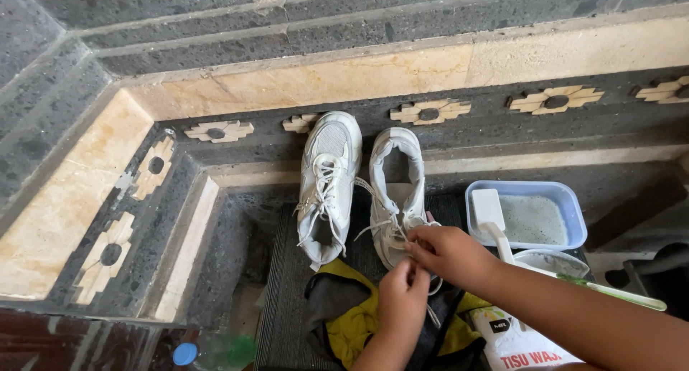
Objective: Removing shoelaces from a pair of white sneakers by pulling them through the eyelets.
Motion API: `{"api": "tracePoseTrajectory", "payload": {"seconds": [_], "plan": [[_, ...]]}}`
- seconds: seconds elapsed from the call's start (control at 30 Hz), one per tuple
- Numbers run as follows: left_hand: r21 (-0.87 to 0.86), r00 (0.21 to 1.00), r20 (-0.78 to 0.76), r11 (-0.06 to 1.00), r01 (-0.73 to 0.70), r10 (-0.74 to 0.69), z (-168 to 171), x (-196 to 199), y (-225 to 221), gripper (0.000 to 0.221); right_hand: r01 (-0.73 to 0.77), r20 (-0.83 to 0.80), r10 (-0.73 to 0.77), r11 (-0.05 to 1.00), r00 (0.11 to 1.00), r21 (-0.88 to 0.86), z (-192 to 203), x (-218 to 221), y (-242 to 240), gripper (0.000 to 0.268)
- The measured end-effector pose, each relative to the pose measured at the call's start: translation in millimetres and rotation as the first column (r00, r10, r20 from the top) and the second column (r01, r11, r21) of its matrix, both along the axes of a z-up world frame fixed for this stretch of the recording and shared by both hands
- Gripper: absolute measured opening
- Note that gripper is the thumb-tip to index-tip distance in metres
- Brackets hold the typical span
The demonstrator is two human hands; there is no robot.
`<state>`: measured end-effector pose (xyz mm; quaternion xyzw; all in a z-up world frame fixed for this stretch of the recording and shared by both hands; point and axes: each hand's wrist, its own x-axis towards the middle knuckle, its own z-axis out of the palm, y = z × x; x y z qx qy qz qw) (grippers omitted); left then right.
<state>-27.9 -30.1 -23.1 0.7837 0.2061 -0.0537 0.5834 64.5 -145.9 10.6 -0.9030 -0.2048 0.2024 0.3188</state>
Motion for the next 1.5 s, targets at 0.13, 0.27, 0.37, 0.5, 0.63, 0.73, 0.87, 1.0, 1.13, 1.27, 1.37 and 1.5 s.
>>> {"api": "tracePoseTrajectory", "payload": {"seconds": [0.13,0.27,0.37,0.5,0.63,0.73,0.87,1.0,1.13,1.27,1.37,1.5], "plan": [[-0.057,0.996,0.008,0.994,0.092,-0.092,-1,-2,-2,0.044,-0.097,0.043,0.096,0.995,0.995,0.031,-16,5,-2,0.026],[-0.057,0.981,-0.060,0.980,-0.188,0.185,-1,5,5,0.026,-0.158,0.102,0.161,0.987,0.982,-0.034,-25,8,-4,0.026],[-0.099,0.953,0.019,0.950,-0.298,0.301,-13,16,11,0.026,-0.220,0.126,0.223,0.975,0.967,-0.042,-26,7,-7,0.022],[-0.097,0.957,0.021,0.953,-0.287,0.290,4,25,19,0.029,-0.354,0.047,0.360,0.929,0.932,-0.108,-28,7,-10,0.021],[-0.038,0.963,0.071,0.966,-0.257,0.259,1,32,22,0.029,-0.398,-0.024,0.398,0.912,0.917,-0.097,-26,3,-13,0.023],[0.010,0.967,0.114,0.973,-0.230,0.227,2,32,21,0.026,-0.424,0.003,0.426,0.901,0.905,-0.095,-26,4,-16,0.027],[0.003,0.977,0.085,0.981,-0.196,0.195,9,27,17,0.023,-0.405,0.005,0.415,0.891,0.910,-0.205,-20,3,-16,0.023],[-0.040,0.983,0.034,0.983,-0.179,0.180,17,19,13,0.022,-0.257,-0.022,0.266,0.906,0.964,-0.337,-8,4,-11,0.039],[-0.033,0.987,0.034,0.987,-0.156,0.157,10,15,10,0.021,-0.134,0.124,0.170,0.958,0.978,-0.254,-21,7,-15,0.035],[-0.022,0.989,0.045,0.989,-0.143,0.144,11,12,8,0.021,-0.077,0.124,0.082,0.996,0.989,-0.052,-18,4,-12,0.020],[-0.013,0.995,-0.025,0.995,-0.094,0.094,20,7,7,0.026,0.020,0.033,-0.019,1.000,0.999,-0.015,-3,1,-5,0.014],[-0.056,0.999,-0.030,0.998,0.024,-0.025,20,-1,0,0.028,0.064,0.007,-0.064,0.997,0.998,-0.030,-1,2,-1,0.017]]}}
